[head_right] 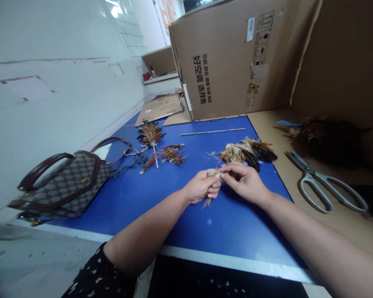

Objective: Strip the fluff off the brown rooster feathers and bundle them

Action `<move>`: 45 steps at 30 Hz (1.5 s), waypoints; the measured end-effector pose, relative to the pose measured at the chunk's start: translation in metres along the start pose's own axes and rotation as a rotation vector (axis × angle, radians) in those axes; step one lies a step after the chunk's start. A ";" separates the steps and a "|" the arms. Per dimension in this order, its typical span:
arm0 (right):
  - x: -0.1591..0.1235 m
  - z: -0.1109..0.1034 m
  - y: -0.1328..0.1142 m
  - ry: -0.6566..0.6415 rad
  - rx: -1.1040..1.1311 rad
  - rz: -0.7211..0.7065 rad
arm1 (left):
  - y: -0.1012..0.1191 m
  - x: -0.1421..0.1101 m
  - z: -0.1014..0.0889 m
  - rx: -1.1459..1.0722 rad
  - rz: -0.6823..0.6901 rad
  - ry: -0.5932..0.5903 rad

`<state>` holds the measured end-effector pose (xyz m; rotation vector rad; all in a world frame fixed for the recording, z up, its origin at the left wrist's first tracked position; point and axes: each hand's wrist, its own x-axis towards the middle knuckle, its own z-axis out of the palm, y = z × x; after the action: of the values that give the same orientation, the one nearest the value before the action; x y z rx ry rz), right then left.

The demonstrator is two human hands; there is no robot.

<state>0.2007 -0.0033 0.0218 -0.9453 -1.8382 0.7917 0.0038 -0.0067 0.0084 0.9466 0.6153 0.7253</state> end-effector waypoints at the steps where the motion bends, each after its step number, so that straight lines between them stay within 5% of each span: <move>1: 0.000 -0.001 -0.001 -0.006 0.012 0.005 | 0.000 0.000 0.000 -0.010 -0.005 -0.009; 7: 0.000 -0.003 0.001 -0.044 0.048 0.029 | -0.002 0.000 -0.002 -0.012 -0.023 -0.037; 25: -0.004 0.000 -0.005 0.031 -0.050 -0.194 | -0.001 0.000 0.002 0.022 -0.116 -0.111; 37: -0.001 -0.007 0.005 0.197 0.155 0.204 | 0.000 -0.001 0.002 0.019 -0.070 -0.024; 42: -0.003 -0.007 -0.001 0.041 0.233 0.177 | -0.004 0.007 -0.005 -0.005 0.065 0.135; 45: -0.003 -0.002 -0.005 -0.049 0.217 0.111 | -0.007 0.009 -0.007 0.015 0.044 0.062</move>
<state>0.2017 -0.0082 0.0250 -0.8997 -1.7114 1.0686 0.0061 0.0006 -0.0020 0.9569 0.6569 0.7926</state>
